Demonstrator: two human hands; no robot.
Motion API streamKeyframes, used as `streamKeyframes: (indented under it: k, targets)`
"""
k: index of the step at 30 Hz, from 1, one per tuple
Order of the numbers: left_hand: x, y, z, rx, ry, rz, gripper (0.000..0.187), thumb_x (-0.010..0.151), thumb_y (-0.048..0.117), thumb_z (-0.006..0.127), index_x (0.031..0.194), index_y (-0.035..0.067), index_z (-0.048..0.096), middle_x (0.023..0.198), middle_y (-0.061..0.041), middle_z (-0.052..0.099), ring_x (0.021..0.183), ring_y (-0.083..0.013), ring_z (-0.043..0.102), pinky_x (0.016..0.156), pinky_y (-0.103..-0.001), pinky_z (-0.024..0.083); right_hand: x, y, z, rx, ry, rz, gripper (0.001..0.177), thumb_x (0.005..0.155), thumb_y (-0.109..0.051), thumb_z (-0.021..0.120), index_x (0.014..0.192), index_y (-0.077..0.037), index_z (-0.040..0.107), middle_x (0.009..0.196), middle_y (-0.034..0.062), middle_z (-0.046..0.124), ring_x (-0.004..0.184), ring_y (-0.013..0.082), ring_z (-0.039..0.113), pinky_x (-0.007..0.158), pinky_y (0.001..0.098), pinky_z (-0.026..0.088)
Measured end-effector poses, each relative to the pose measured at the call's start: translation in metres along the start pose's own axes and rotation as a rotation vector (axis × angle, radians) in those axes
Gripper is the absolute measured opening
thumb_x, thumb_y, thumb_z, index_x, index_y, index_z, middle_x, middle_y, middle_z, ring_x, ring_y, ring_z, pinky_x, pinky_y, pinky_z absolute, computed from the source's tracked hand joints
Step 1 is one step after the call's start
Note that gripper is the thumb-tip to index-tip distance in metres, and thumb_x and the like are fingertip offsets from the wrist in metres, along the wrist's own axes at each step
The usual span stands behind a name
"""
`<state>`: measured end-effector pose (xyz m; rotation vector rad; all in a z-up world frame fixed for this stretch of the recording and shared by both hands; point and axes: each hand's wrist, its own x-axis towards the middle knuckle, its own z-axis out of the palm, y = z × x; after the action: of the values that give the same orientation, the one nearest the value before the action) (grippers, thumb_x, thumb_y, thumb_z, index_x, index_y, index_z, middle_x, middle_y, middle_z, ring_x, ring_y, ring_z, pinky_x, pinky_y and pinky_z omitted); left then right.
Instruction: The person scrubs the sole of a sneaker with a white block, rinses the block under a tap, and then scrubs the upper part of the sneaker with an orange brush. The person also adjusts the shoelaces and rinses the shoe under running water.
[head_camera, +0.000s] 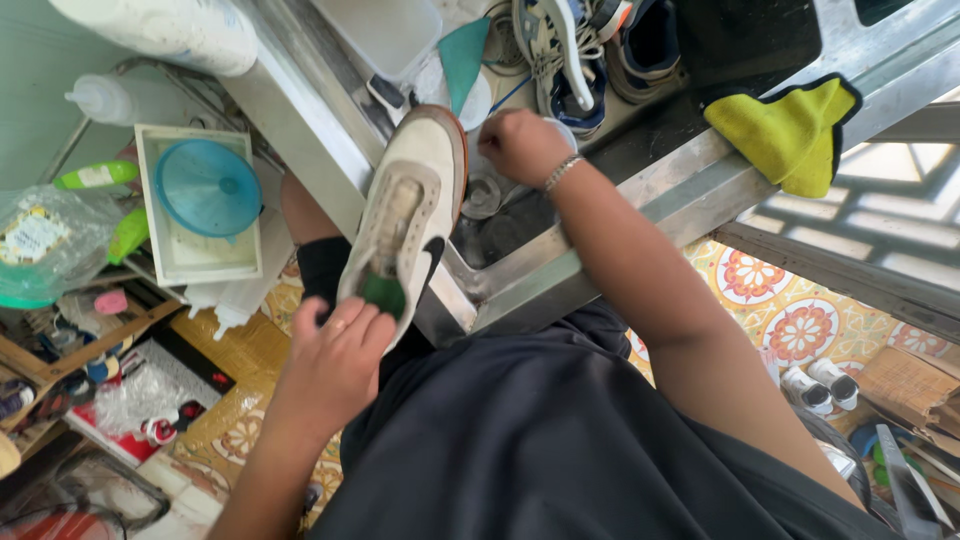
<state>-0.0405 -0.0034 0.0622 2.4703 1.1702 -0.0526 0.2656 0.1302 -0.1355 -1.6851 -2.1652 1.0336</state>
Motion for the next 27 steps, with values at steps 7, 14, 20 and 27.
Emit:
streamKeyframes:
  k: [7, 14, 20, 27]
  targets:
    - [-0.014, -0.002, 0.017, 0.046, 0.067, -0.158, 0.031, 0.083, 0.041, 0.071, 0.089, 0.012, 0.062, 0.095, -0.003, 0.064, 0.106, -0.0219, 0.059, 0.092, -0.052, 0.038, 0.038, 0.055, -0.022, -0.047, 0.663, 0.108, 0.019, 0.084, -0.006, 0.078, 0.103, -0.008, 0.074, 0.103, 0.0138, 0.071, 0.097, 0.0367, 0.069, 0.086, 0.0459, 0.055]
    - [-0.007, 0.004, 0.027, 0.014, 0.226, -0.350, 0.055, 0.089, 0.056, 0.067, 0.112, 0.005, 0.064, 0.107, -0.008, 0.068, 0.111, -0.0253, 0.059, 0.094, -0.051, 0.035, 0.039, 0.165, -0.050, -0.193, 0.511, 0.242, 0.050, 0.070, -0.002, 0.081, 0.116, -0.005, 0.063, 0.125, 0.0288, 0.055, 0.109, 0.0466, 0.056, 0.094, 0.0471, 0.049]
    - [-0.001, 0.016, 0.036, -0.221, 0.450, -0.531, 0.037, 0.101, 0.038, 0.064, 0.120, 0.007, 0.065, 0.113, -0.008, 0.072, 0.113, -0.0256, 0.063, 0.101, -0.051, 0.025, 0.028, 0.158, -0.053, -0.264, 0.733, 0.068, 0.047, 0.100, -0.010, 0.084, 0.135, -0.005, 0.053, 0.121, 0.0226, 0.064, 0.114, 0.0443, 0.059, 0.096, 0.0493, 0.047]
    - [0.002, 0.024, 0.039, -0.691, 0.553, -0.780, 0.024, 0.099, 0.031, 0.071, 0.103, 0.008, 0.067, 0.095, -0.004, 0.072, 0.090, -0.0191, 0.066, 0.091, -0.039, 0.041, -0.014, 0.047, -0.052, 0.175, 0.832, -0.245, 0.053, 0.109, -0.002, 0.067, 0.143, 0.000, 0.026, 0.129, 0.0238, 0.056, 0.111, 0.0396, 0.062, 0.096, 0.0420, 0.053]
